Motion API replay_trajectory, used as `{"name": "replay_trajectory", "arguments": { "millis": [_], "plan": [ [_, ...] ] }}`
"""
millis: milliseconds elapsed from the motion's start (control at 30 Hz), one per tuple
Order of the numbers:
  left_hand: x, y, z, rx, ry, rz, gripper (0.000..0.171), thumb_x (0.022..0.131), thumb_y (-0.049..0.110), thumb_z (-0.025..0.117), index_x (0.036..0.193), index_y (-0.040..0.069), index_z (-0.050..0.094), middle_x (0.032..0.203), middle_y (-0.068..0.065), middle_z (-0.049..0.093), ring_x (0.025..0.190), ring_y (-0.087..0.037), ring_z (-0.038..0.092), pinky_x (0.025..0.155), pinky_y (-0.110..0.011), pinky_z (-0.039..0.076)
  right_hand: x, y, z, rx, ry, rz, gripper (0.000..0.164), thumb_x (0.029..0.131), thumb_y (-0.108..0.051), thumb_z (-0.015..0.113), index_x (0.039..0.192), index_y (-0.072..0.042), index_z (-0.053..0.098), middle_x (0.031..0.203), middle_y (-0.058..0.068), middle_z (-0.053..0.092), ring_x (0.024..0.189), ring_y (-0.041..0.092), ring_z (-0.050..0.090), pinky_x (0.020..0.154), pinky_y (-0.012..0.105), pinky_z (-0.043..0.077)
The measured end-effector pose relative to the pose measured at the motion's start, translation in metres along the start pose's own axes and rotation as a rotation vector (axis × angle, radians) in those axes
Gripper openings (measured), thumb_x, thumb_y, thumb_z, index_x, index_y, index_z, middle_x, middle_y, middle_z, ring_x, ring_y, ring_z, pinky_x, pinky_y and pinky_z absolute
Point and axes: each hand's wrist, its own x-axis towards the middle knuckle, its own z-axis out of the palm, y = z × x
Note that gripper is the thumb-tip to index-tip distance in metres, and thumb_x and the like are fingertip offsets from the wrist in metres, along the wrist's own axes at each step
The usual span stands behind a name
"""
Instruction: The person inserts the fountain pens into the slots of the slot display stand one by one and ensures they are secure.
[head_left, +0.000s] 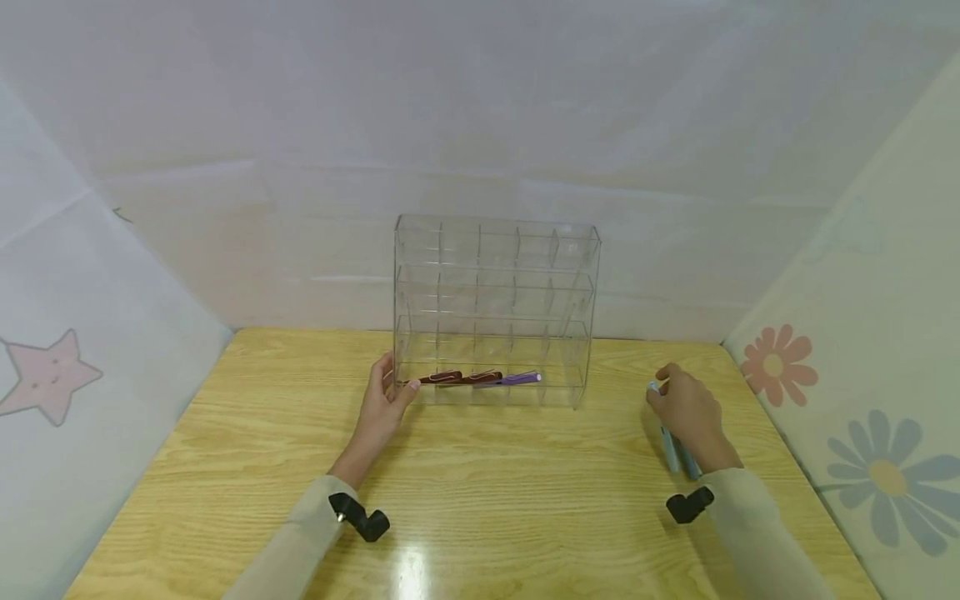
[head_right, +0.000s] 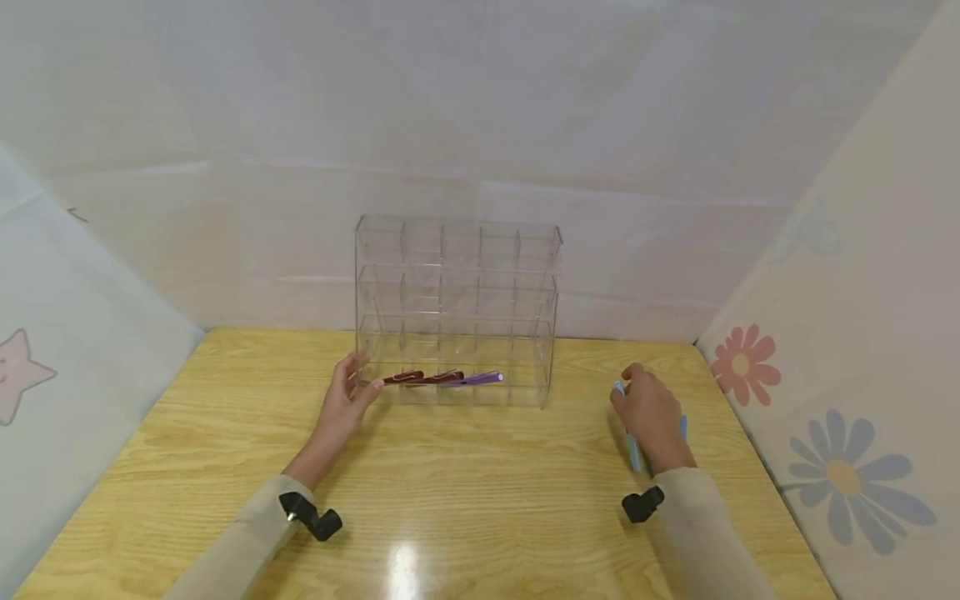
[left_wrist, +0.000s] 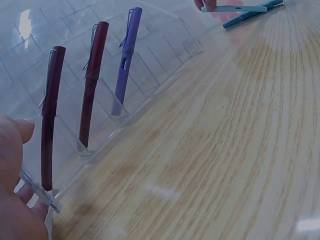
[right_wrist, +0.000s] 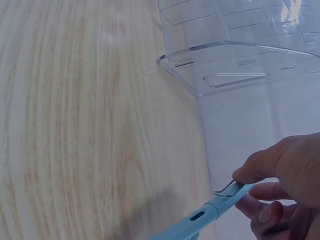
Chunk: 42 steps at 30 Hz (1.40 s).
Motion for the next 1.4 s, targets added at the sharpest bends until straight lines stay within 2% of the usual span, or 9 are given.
{"name": "replay_trajectory", "arguments": {
  "millis": [333,600,900,1133,1400],
  "plan": [
    [0.000,0.001,0.000,0.011,0.006,-0.008,0.078,0.110,0.022,0.061,0.171,0.011,0.013,0.177,-0.020,0.016,0.166,-0.042,0.019,0.134,-0.058,0.030,-0.001,-0.010,-0.008,0.007,0.021,-0.014,0.044,0.106,-0.025,0.058,0.138,0.004,0.057,0.117,0.025,0.074,0.067,0.018,0.064,0.051,0.030,0.048],
    [0.001,0.001,0.000,0.025,0.003,-0.011,0.078,0.111,0.023,0.060,0.171,0.012,0.012,0.177,-0.020,0.015,0.166,-0.042,0.017,0.135,-0.059,0.025,-0.003,-0.019,-0.015,0.028,0.027,-0.019,0.044,0.107,-0.026,0.056,0.140,0.003,0.057,0.118,0.024,0.073,0.064,0.018,0.058,0.051,0.030,0.045],
    [0.001,0.000,0.000,0.025,0.007,-0.011,0.077,0.111,0.021,0.060,0.171,0.013,0.013,0.177,-0.020,0.017,0.166,-0.042,0.018,0.135,-0.059,0.025,-0.006,-0.026,-0.019,0.059,0.054,-0.054,0.041,0.106,-0.025,0.056,0.137,0.002,0.059,0.117,0.024,0.072,0.060,0.019,0.053,0.049,0.031,0.042],
    [0.000,0.001,0.000,0.015,0.000,-0.013,0.078,0.111,0.022,0.060,0.171,0.013,0.011,0.177,-0.020,0.016,0.166,-0.042,0.016,0.136,-0.058,0.023,-0.008,-0.033,-0.024,0.081,0.050,-0.057,0.041,0.106,-0.024,0.055,0.138,0.001,0.058,0.120,0.024,0.071,0.054,0.017,0.049,0.045,0.028,0.038],
    [0.000,0.002,0.000,0.010,0.002,-0.016,0.079,0.111,0.023,0.061,0.171,0.013,0.011,0.177,-0.019,0.015,0.167,-0.042,0.015,0.137,-0.058,0.022,-0.011,-0.040,-0.028,0.094,0.083,-0.095,0.038,0.105,-0.024,0.054,0.135,-0.001,0.061,0.118,0.024,0.071,0.049,0.014,0.042,0.043,0.026,0.034]
  ]
}}
